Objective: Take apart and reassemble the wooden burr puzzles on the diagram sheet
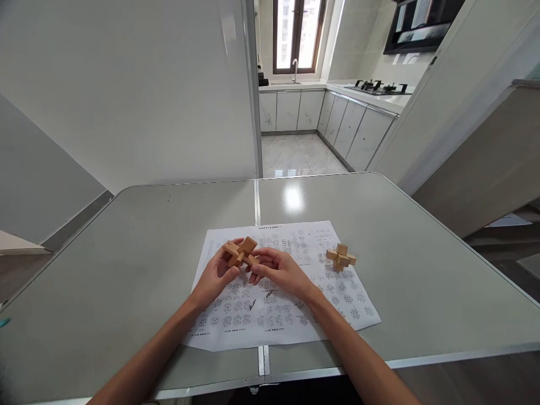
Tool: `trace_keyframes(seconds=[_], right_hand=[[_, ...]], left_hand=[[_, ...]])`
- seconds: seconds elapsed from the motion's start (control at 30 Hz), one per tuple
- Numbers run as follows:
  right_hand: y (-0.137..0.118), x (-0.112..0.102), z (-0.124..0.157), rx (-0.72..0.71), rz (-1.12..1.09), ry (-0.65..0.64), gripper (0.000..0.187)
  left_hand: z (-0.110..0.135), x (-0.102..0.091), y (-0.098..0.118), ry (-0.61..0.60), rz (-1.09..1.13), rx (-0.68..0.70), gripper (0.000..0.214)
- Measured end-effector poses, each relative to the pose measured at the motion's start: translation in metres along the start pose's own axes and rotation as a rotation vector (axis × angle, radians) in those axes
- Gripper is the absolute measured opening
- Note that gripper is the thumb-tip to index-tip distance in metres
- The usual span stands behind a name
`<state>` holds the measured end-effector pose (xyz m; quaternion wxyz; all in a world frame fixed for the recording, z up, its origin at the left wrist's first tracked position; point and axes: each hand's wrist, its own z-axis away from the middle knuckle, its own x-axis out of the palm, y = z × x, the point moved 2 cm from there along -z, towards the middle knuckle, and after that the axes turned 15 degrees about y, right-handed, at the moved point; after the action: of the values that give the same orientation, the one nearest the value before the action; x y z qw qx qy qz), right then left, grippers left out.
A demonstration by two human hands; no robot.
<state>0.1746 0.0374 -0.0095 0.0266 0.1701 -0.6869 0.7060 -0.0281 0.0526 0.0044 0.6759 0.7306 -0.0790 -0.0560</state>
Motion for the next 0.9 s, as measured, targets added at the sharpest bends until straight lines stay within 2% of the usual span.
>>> trace_keyframes(seconds=[0.2, 0.4, 0.57, 0.77, 0.9], right_hand=[[-0.001, -0.004, 0.001, -0.007, -0.008, 0.115, 0.033], [-0.002, -0.005, 0.002, -0.008, -0.007, 0.138, 0.023], [-0.003, -0.005, 0.002, -0.049, 0.033, 0.144, 0.023], [-0.002, -0.001, 0.002, -0.051, 0.103, 0.144, 0.028], [-0.001, 0.000, 0.003, -0.038, 0.144, 0.116, 0.029]], left_hand=[[0.001, -0.001, 0.005, 0.037, -0.036, -0.037, 0.073], [0.002, 0.005, 0.005, 0.022, -0.180, -0.051, 0.053], [0.001, 0.006, 0.002, 0.085, -0.249, -0.049, 0.051], [-0.002, 0.000, -0.005, 0.279, -0.112, -0.137, 0.057], [-0.004, -0.001, -0.006, 0.327, 0.034, -0.224, 0.061]])
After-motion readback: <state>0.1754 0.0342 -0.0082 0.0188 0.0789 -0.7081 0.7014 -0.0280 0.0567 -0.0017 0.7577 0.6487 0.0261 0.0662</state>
